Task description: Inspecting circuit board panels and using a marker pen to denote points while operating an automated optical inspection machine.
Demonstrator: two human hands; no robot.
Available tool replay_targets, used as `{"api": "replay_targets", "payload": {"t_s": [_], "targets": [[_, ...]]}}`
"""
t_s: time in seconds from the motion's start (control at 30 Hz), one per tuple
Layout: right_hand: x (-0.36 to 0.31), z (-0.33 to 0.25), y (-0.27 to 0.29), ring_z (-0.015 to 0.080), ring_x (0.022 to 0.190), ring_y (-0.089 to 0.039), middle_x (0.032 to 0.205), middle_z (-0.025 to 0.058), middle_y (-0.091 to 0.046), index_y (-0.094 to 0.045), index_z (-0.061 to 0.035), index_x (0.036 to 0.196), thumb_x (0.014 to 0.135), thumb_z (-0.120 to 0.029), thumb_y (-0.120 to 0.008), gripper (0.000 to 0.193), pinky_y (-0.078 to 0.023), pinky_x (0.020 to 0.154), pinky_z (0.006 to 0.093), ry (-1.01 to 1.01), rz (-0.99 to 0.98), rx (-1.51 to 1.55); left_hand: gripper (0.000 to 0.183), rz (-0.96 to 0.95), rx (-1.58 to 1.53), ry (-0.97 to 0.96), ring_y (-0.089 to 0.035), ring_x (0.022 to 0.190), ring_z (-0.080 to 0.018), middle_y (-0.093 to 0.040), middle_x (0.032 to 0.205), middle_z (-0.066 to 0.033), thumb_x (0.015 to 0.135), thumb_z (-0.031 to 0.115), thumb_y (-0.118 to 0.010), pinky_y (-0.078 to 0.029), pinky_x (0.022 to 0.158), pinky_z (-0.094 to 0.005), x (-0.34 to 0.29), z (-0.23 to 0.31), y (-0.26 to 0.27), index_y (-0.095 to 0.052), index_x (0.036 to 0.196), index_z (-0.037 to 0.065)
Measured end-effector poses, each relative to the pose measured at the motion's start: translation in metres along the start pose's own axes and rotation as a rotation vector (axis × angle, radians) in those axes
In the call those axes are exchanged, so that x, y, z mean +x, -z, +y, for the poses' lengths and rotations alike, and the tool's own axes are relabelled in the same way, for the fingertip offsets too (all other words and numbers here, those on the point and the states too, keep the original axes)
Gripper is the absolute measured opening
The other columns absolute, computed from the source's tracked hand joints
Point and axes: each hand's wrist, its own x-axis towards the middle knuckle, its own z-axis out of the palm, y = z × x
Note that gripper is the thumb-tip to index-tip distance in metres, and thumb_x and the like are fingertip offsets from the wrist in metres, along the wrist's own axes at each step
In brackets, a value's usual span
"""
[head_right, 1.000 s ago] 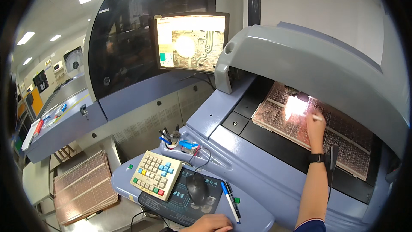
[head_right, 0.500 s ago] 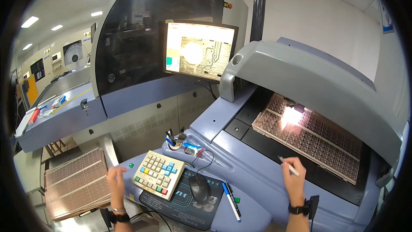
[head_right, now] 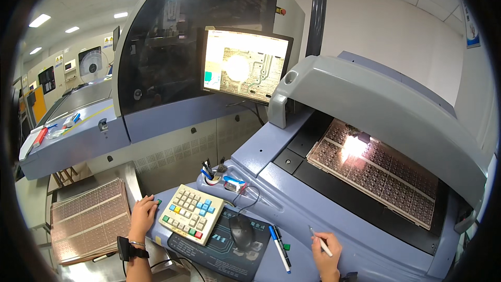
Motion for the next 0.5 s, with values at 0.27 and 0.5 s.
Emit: {"api": "replay_targets", "payload": {"t_s": [0.27, 0.5], "targets": [[-0.008, 0.005, -0.013, 0.0206, 0.068, -0.067, 0.082, 0.0124, -0.069, -0.065, 0.0003, 0.094, 0.087, -0.006, -0.064, 0.009, -0.051, 0.061, 0.0297, 0.058, -0.017, 0.005, 0.015, 0.046, -0.024, -0.033, -0.059, 0.116, -0.0342, -0.067, 0.122, -0.011, 0.09, 0.016, -0.064, -0.041, 0.103, -0.0482, 0.003, 0.003, 0.002, -0.073, 0.098, 0.009], [-0.01, 0.005, -0.02, 0.0162, 0.061, -0.065, 0.081, 0.0131, -0.068, -0.062, 0.001, 0.097, 0.089, -0.005, -0.061, 0.01, -0.051, 0.057, 0.0274, 0.213, 0.034, -0.052, 0.016, 0.062, -0.035, 0.03, -0.058, 0.119, -0.0329, -0.067, 0.123, -0.0095, 0.091, 0.015, -0.062, -0.039, 0.107, -0.0484, 0.0, 0.007, 0.003, -0.073, 0.102, 0.01]]}}
